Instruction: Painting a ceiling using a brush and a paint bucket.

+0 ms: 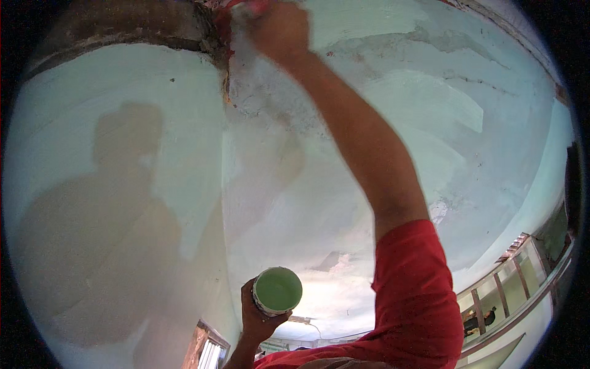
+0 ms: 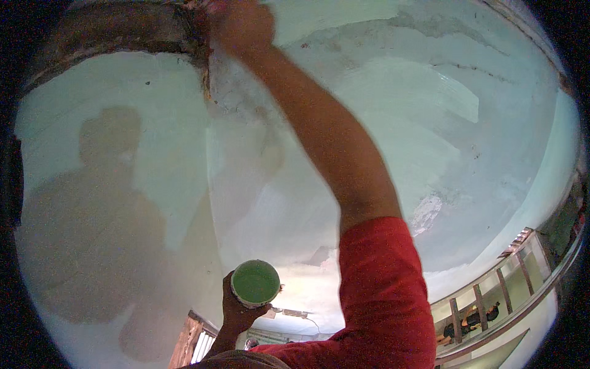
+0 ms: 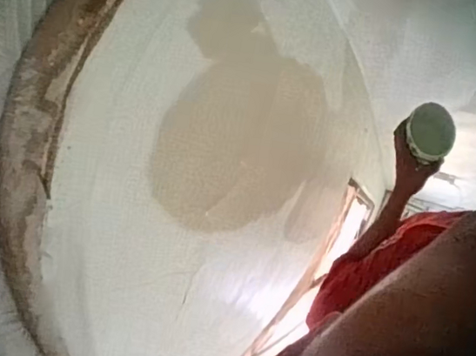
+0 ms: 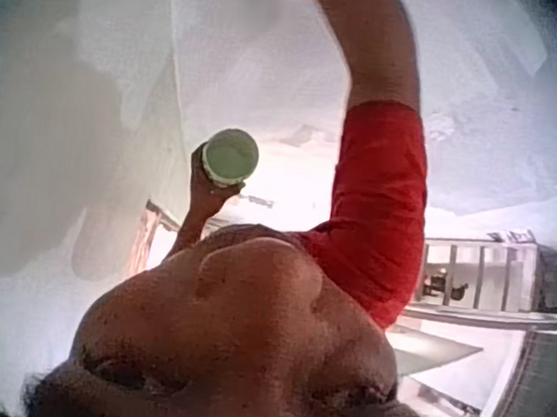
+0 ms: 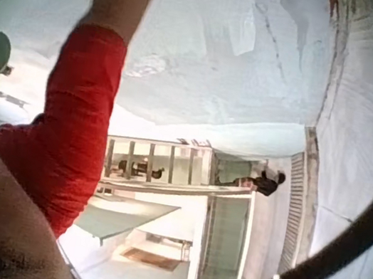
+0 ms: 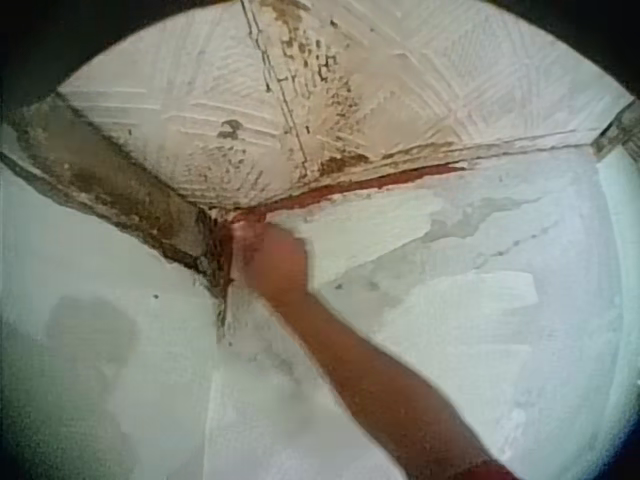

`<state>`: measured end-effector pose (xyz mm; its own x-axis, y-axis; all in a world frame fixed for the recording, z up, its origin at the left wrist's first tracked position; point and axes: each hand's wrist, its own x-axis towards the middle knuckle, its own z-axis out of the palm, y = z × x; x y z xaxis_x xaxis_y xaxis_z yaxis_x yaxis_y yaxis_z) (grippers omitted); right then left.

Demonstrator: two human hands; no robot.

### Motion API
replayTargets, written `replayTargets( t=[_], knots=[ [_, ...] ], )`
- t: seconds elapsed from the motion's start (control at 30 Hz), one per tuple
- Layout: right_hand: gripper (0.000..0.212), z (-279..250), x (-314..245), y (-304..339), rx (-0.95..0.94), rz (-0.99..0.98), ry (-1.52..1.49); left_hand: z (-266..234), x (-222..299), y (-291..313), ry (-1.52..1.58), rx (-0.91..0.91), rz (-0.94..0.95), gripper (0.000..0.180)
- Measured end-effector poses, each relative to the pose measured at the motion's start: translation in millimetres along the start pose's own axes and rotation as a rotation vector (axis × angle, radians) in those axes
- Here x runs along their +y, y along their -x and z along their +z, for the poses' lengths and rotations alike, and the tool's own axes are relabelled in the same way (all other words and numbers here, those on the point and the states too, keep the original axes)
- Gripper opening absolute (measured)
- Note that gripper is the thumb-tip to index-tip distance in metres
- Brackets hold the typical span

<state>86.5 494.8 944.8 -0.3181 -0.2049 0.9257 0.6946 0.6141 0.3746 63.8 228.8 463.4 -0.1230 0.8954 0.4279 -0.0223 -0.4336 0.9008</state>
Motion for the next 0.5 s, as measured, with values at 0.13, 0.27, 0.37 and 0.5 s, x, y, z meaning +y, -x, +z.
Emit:
replayTargets(
  t=[0.13,0.27,0.37,0.5],
  knots=[
    [0.037,-120.5,130.1,-31.8,0.049,0.402,0.037,-9.9,2.3,6.3,0.097,0.043,-0.061,0.102],
    [0.05,-249.3,232.8,-37.7,0.25,0.364,0.854,-26.0,-7.6,6.4,0.046,0.067,-0.072,0.103],
    [0.042,-265.6,228.0,-21.0,0.122,0.401,0.923,-29.7,-18.7,1.6,0.003,0.077,-0.05,0.106],
    [0.028,-171.8,132.2,40.8,-0.194,0.16,0.75,-22.9,-20.2,-3.1,0.0,0.04,0.002,0.107]
  ],
)
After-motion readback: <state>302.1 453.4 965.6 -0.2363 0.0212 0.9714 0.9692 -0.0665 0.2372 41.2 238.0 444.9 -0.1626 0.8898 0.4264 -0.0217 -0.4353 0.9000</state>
